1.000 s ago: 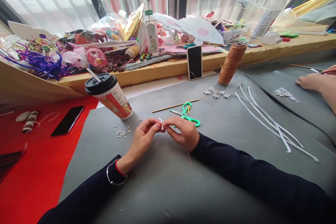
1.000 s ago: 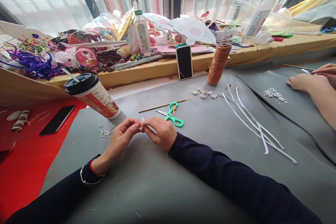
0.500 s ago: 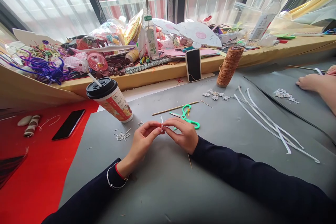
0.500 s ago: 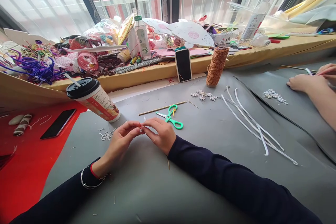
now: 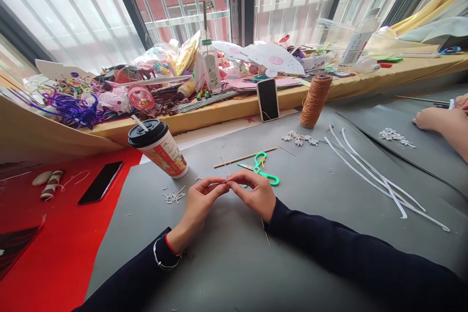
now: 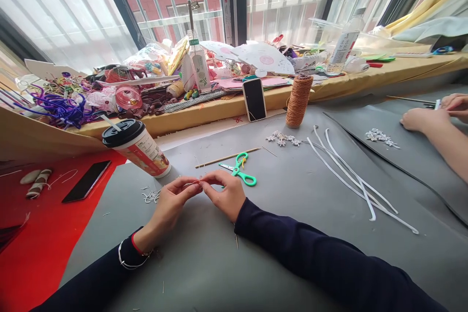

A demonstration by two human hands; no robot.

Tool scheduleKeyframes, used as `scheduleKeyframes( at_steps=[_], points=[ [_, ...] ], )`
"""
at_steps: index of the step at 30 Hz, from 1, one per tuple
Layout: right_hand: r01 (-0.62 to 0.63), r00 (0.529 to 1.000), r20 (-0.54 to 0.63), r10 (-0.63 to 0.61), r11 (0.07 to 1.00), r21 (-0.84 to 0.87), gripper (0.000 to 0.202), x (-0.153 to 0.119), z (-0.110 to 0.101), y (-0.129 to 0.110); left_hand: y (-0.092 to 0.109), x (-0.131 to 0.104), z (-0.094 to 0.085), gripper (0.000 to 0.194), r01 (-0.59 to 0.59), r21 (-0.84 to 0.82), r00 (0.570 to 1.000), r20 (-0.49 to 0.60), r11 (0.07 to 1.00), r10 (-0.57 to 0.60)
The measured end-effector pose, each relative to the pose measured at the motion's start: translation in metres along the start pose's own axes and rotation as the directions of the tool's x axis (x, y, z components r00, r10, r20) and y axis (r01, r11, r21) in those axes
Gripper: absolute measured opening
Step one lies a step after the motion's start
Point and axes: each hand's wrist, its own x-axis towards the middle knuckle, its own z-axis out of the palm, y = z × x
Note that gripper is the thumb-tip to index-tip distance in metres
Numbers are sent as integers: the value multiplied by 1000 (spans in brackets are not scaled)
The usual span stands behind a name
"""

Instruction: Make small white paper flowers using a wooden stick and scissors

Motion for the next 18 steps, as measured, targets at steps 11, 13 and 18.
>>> scheduleKeyframes(
  at_steps=[11,13,18],
  points=[
    [-197,980,54,190,965,176,16,4,0,1,-4,-1,-3,11,-298,287,952,21,910,305],
    [-209,978,54,202,964,167,16,4,-1,0,-4,0,-3,10,-317,320,946,36,893,323],
    [-197,980,51,191,969,147,17,3,1,3,0,-1,-2,8,-411,388,907,82,825,413]
  ],
)
